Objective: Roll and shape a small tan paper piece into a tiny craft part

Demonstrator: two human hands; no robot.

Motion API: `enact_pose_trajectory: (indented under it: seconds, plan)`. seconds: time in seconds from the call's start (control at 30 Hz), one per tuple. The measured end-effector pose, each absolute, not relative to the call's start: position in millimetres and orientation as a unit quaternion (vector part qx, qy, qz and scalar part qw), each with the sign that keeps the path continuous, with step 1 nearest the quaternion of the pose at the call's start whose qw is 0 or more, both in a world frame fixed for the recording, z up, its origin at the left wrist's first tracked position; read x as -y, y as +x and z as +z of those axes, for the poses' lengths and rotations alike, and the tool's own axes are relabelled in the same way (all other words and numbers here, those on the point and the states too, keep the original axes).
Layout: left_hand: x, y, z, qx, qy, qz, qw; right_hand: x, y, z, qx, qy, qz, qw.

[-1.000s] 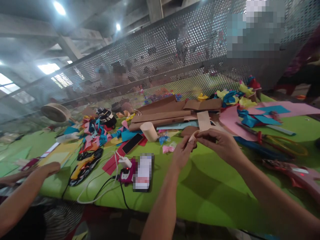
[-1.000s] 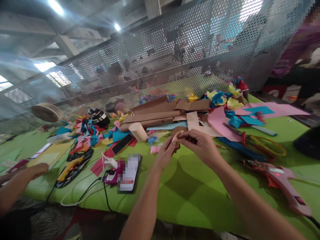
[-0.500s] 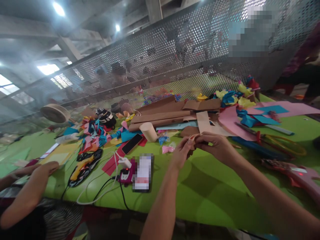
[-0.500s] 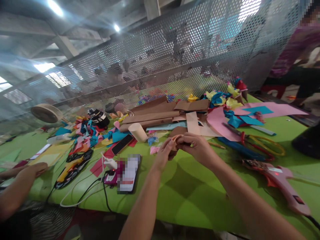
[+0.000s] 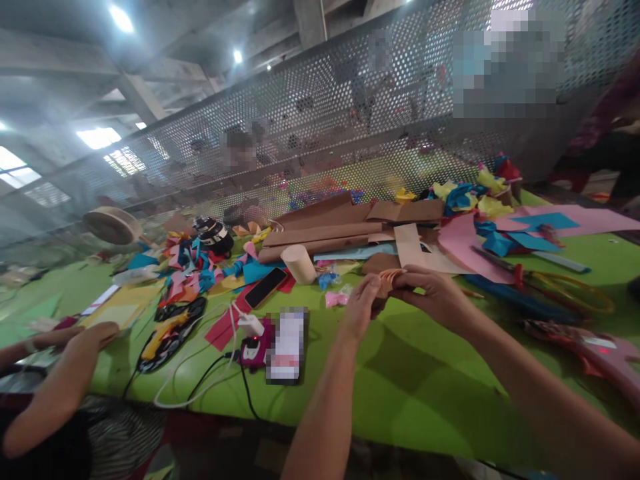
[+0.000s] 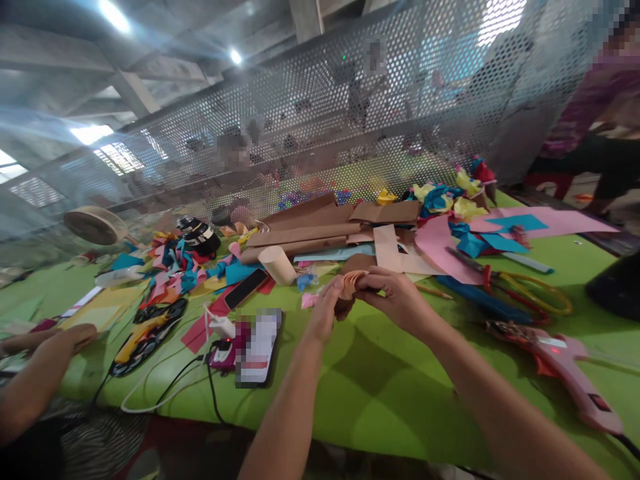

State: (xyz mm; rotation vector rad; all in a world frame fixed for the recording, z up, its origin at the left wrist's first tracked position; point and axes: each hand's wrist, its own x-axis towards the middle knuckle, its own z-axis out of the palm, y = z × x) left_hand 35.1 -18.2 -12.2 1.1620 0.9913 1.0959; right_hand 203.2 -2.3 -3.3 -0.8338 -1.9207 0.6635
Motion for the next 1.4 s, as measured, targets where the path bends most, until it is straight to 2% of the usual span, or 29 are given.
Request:
enact_pose_trajectory:
  seconds: [0.5, 0.93, 1.3, 1.4]
  plan:
    - [18.7, 33.3, -6.9, -0.467, 0.510, 0.452, 0.564, 4.4, 202.1, -5.8, 0.810, -0.324, 0.241, 0.424]
    - [14.5, 30.8, -18.0, -0.440, 0.517, 0.468, 0.566, 2.3, 199.3, -11.6, 0.806, -0.303, 0.209, 0.463]
    - [12.8, 29.9, -19.3, -0.433, 0.512, 0.485, 0.562, 3.8, 200.4, -7.5, 0.756, -0.346, 0.290, 0.473]
    - [13.4, 29.7, -15.8, -0.434, 0.526, 0.468, 0.562, 7.1, 201.1, -1.3, 0.714, -0.387, 0.293, 0.505]
